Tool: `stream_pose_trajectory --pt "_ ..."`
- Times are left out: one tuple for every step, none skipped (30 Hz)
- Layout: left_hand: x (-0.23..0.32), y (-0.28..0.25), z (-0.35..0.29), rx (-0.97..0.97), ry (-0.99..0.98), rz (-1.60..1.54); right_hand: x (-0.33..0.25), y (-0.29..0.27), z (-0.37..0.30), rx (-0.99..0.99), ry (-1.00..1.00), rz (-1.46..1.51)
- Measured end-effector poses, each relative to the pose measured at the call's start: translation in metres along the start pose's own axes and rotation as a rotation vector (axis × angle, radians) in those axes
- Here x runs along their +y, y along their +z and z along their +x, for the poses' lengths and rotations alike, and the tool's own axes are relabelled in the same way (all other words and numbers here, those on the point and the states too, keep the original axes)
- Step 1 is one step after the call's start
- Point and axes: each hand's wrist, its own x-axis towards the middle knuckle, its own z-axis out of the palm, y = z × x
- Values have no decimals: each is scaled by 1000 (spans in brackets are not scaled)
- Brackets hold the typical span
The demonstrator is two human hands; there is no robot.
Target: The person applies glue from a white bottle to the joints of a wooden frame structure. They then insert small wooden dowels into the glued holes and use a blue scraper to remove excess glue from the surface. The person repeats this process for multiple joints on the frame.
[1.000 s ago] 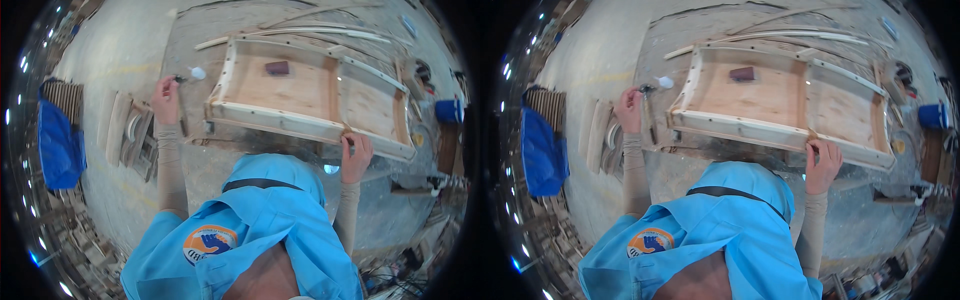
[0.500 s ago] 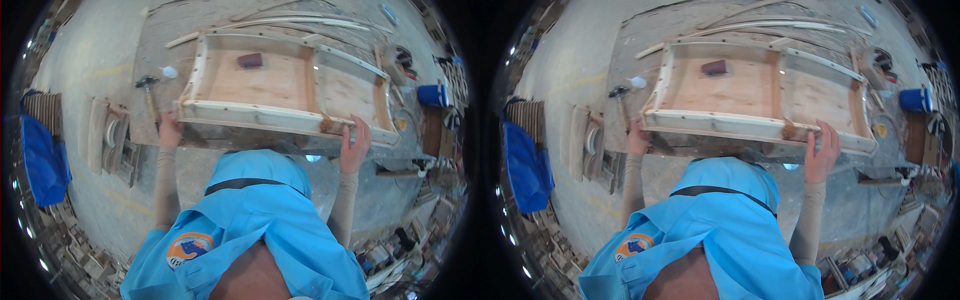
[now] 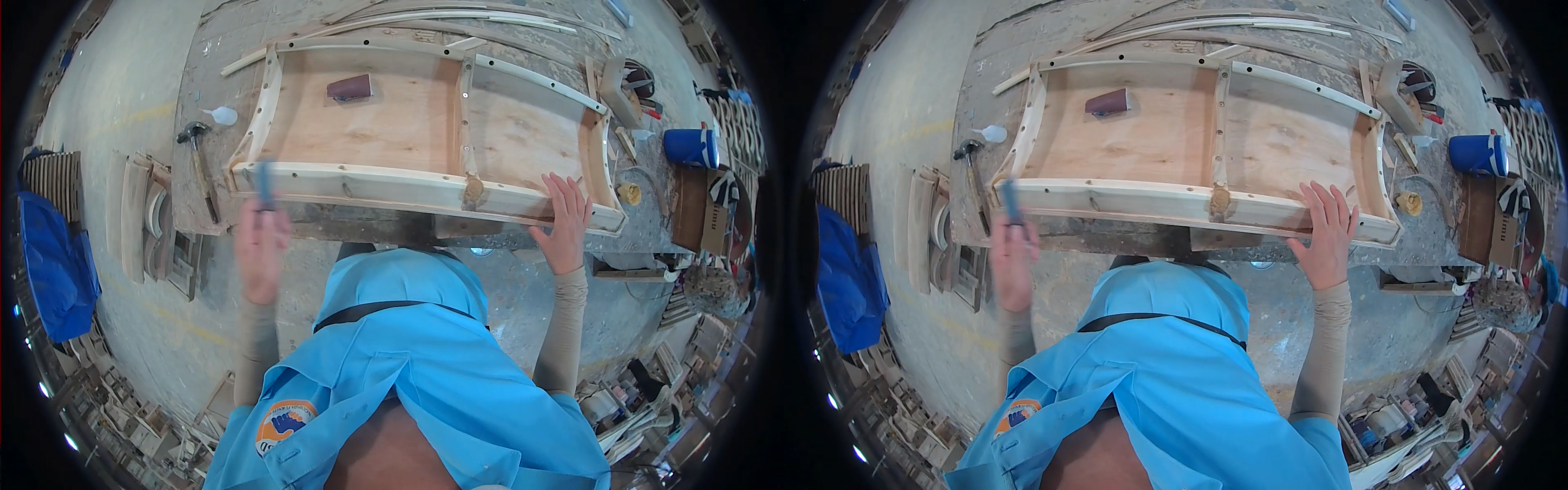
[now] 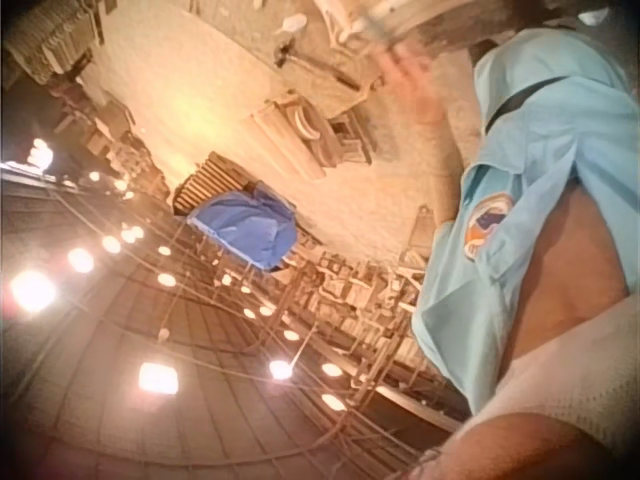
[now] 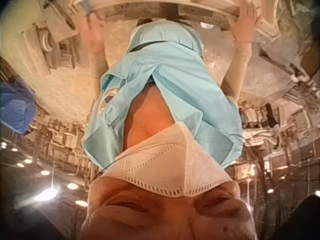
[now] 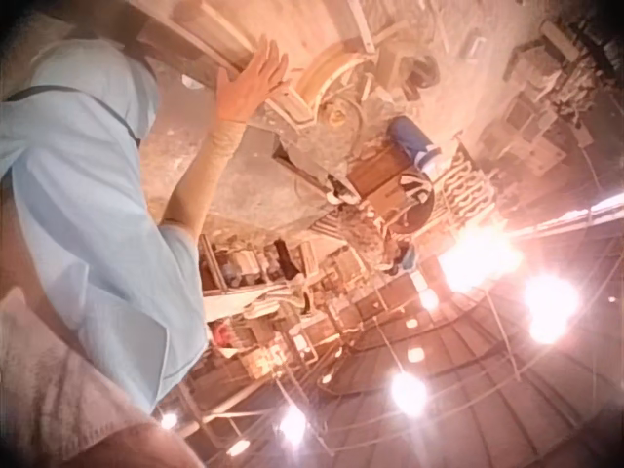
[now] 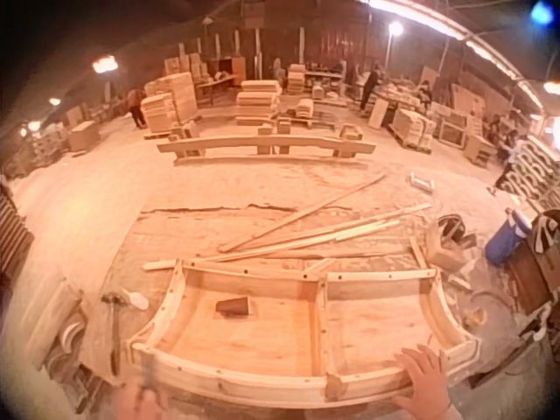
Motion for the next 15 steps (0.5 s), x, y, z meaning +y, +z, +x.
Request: stream_pose_trajectory --pt "2 23 -6 -116 -8 -12 3 1 1 1 -9 2" --pt "3 46 -12 -230 -19 -22 5 1 2 -1 -19 8" --pt "5 71 -17 -256 46 1 7 3 2 0 -29 13" --pt "5 92 -21 -283 110 24 9 4 3 11 -42 25" --pt "1 106 -23 -296 100 19 10 4 3 25 -54 35" --pt "-5 119 -25 -310 90 14 11 4 4 39 -64 45" --pt "-10 128 -26 -325 83 7 12 4 4 43 -72 45" --pt "-14 135 -27 -317 108 11 13 4 4 47 -79 45" --pt "-18 141 -28 -309 133 15 13 4 4 50 -86 45" --pt "-20 146 -28 -301 159 20 14 4 4 53 -90 46" --pt "-20 151 -28 -292 146 15 15 4 4 57 -93 47" --pt "-19 156 -29 -282 133 10 15 4 4 60 -96 48" --pt "-18 160 -29 -271 122 6 15 3 4 59 -97 51" --pt "-19 163 -29 -267 125 3 15 2 4 57 -98 54" --pt "-21 165 -29 -263 129 0 14 1 4 56 -98 56"
